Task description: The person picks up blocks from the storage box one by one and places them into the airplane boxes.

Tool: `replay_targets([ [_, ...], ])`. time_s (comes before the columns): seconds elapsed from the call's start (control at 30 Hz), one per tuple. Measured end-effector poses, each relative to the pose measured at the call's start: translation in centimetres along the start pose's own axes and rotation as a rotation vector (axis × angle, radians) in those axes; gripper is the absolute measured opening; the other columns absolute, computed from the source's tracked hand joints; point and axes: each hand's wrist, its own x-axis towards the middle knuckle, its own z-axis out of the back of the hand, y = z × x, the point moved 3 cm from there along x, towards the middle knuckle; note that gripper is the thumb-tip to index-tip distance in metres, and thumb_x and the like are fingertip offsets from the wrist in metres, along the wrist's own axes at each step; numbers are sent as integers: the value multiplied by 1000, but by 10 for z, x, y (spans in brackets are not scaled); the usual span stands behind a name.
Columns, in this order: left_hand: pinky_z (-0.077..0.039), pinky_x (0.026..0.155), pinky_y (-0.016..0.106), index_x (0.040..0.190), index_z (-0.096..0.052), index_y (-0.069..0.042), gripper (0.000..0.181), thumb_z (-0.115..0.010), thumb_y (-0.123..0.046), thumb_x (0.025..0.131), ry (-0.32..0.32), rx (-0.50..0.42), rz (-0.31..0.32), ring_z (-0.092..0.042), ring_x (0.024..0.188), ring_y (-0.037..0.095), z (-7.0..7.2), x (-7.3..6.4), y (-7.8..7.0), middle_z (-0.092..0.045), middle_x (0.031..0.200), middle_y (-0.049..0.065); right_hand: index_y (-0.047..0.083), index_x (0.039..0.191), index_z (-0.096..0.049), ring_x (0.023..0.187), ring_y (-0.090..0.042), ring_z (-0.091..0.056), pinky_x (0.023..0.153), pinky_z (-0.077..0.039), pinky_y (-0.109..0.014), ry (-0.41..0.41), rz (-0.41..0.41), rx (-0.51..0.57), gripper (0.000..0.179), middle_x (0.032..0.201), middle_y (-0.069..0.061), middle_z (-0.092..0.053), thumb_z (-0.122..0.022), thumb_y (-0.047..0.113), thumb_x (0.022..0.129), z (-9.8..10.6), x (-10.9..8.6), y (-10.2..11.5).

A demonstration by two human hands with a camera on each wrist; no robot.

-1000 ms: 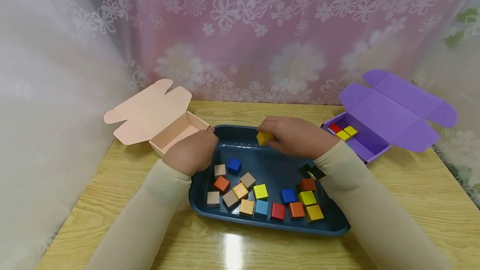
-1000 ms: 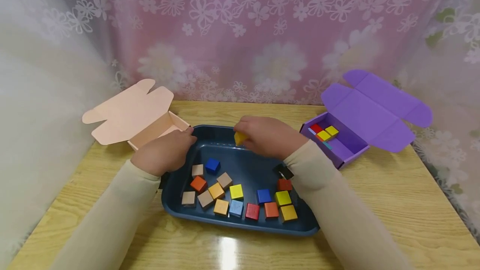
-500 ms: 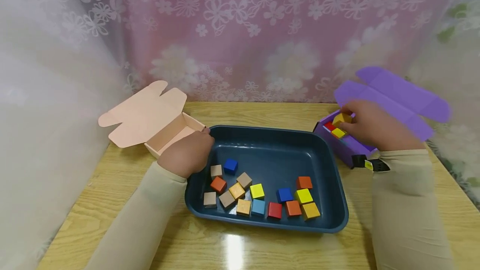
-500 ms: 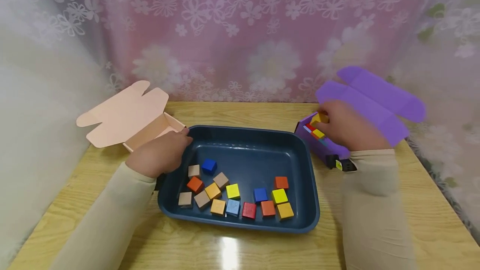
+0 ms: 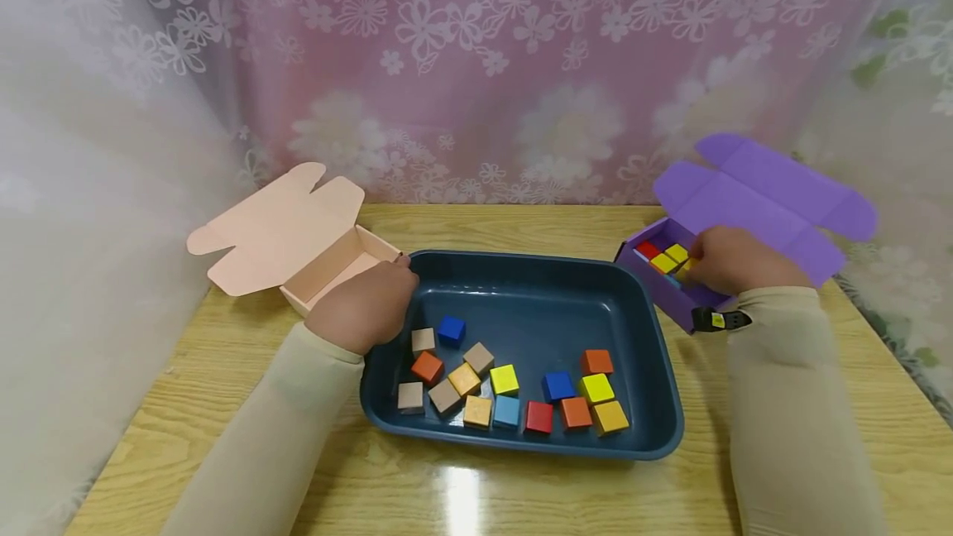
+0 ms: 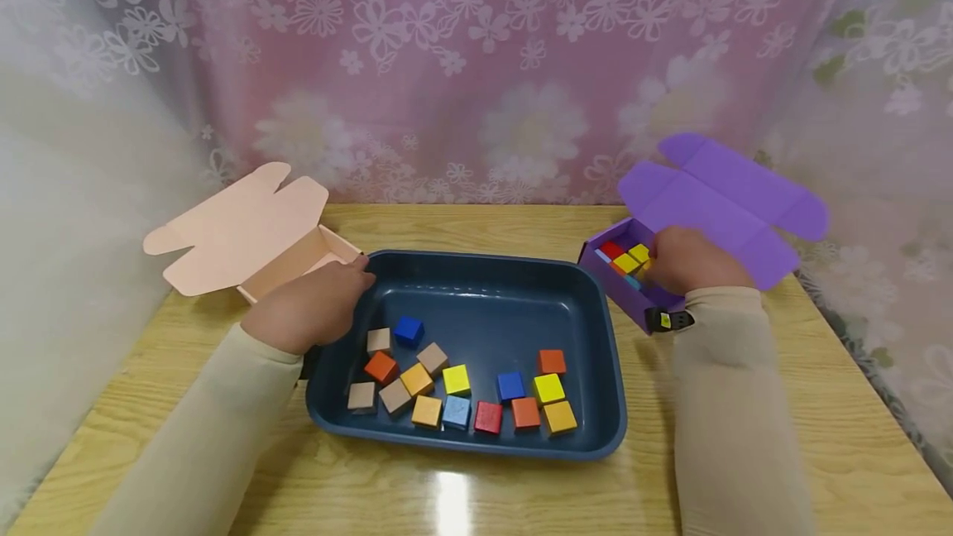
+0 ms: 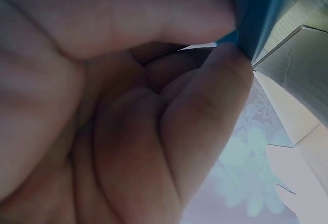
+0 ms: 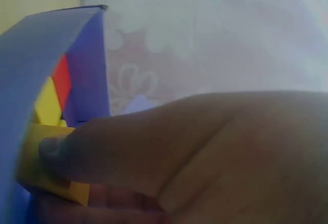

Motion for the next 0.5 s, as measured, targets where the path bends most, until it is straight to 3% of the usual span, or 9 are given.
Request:
replay_targets([
  [0.3,-63,102,44,142,-73,-1,40,-73,-5,102,-5,14,3,-75,119,31,1,1,-1,-63,156,22,15,66,-50,58,-17,-36,57,-28,-34,47,48,-25,28,65,4,-32,-56,5,91,-9,11,-1],
  [0.5,-63,102,46,144,-72,-1,42,-74,-6,102,2,22,14,-75,121,33,1,0,-2,-62,157,22,17,66,-44,60,-16,-29,59,-25,-35,50,90,-27,30,67,5,-27,-54,3,91,-12,13,0],
])
